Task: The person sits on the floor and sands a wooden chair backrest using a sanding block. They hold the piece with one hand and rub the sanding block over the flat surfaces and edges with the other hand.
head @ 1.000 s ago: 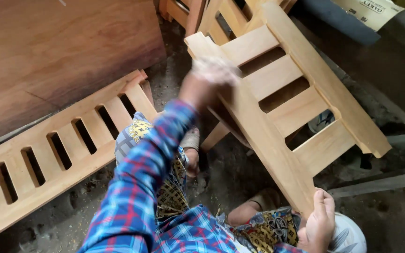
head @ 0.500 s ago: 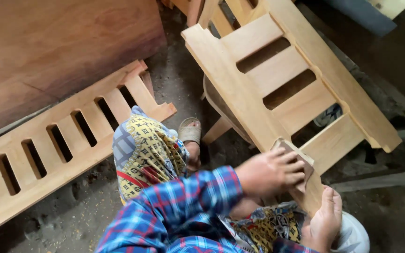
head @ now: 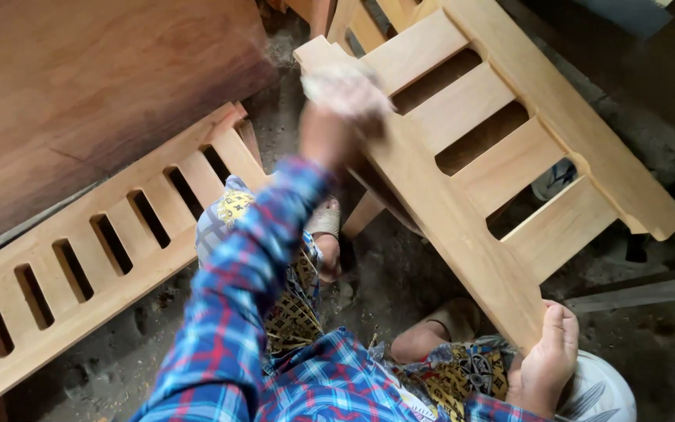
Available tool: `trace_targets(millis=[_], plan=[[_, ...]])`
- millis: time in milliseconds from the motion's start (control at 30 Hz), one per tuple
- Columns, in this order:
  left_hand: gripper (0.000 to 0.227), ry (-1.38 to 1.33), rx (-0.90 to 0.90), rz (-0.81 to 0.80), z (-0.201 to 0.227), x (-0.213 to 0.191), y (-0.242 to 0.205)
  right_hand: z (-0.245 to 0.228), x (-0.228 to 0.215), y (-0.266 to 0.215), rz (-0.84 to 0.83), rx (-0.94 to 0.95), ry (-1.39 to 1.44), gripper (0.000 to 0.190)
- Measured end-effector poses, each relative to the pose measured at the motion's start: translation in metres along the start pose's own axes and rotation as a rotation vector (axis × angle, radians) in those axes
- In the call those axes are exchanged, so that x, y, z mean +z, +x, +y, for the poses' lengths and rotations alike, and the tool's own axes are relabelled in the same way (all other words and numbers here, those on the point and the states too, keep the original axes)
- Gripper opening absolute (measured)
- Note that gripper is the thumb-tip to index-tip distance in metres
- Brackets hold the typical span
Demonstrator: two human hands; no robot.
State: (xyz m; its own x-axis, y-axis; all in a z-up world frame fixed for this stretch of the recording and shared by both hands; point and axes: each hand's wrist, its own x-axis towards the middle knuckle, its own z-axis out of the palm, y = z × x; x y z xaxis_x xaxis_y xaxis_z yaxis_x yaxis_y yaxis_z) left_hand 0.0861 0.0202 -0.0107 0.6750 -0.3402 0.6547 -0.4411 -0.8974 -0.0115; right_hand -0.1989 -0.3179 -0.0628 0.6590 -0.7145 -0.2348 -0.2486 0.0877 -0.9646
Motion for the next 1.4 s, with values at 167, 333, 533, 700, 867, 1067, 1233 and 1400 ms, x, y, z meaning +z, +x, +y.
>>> trace_targets(millis=[167, 333, 533, 700, 867, 1067, 1233, 1400], plan=[[0.018, -0.245, 0.281, 0.097, 0.184, -0.055, -0.045, -0.005, 0.002, -0.004, -0.007, -0.011, -0.007, 0.023], [0.006, -1.095, 0.423, -0.148, 0.225, -0.068, -0.057, 0.006, -0.003, 0.001, -0.016, 0.008, 0.098, 0.028], [0.045, -0.4, 0.235, -0.08, 0.007, -0.025, 0.004, -0.004, 0.001, -0.007, -0.002, -0.021, 0.003, 0.021], [0.03, -0.196, -0.077, -0.089, 0.005, 0.005, -0.016, -0.015, 0.004, -0.012, 0.001, 0.017, 0.015, 0.022], [0.03, -0.564, 0.233, -0.092, 0.182, -0.065, -0.053, -0.008, 0.002, -0.011, 0.027, -0.027, -0.007, 0.023], [0.013, -0.917, 0.424, -0.254, 0.21, -0.072, -0.068, -0.014, 0.001, -0.016, -0.047, 0.007, 0.171, 0.026], [0.037, -0.581, -0.003, -0.227, 0.016, 0.016, -0.033, -0.018, 0.005, -0.017, 0.01, -0.003, 0.009, 0.025], [0.037, 0.046, -0.036, -0.068, 0.002, -0.016, -0.017, -0.019, 0.006, -0.016, 0.002, -0.014, 0.008, 0.024]])
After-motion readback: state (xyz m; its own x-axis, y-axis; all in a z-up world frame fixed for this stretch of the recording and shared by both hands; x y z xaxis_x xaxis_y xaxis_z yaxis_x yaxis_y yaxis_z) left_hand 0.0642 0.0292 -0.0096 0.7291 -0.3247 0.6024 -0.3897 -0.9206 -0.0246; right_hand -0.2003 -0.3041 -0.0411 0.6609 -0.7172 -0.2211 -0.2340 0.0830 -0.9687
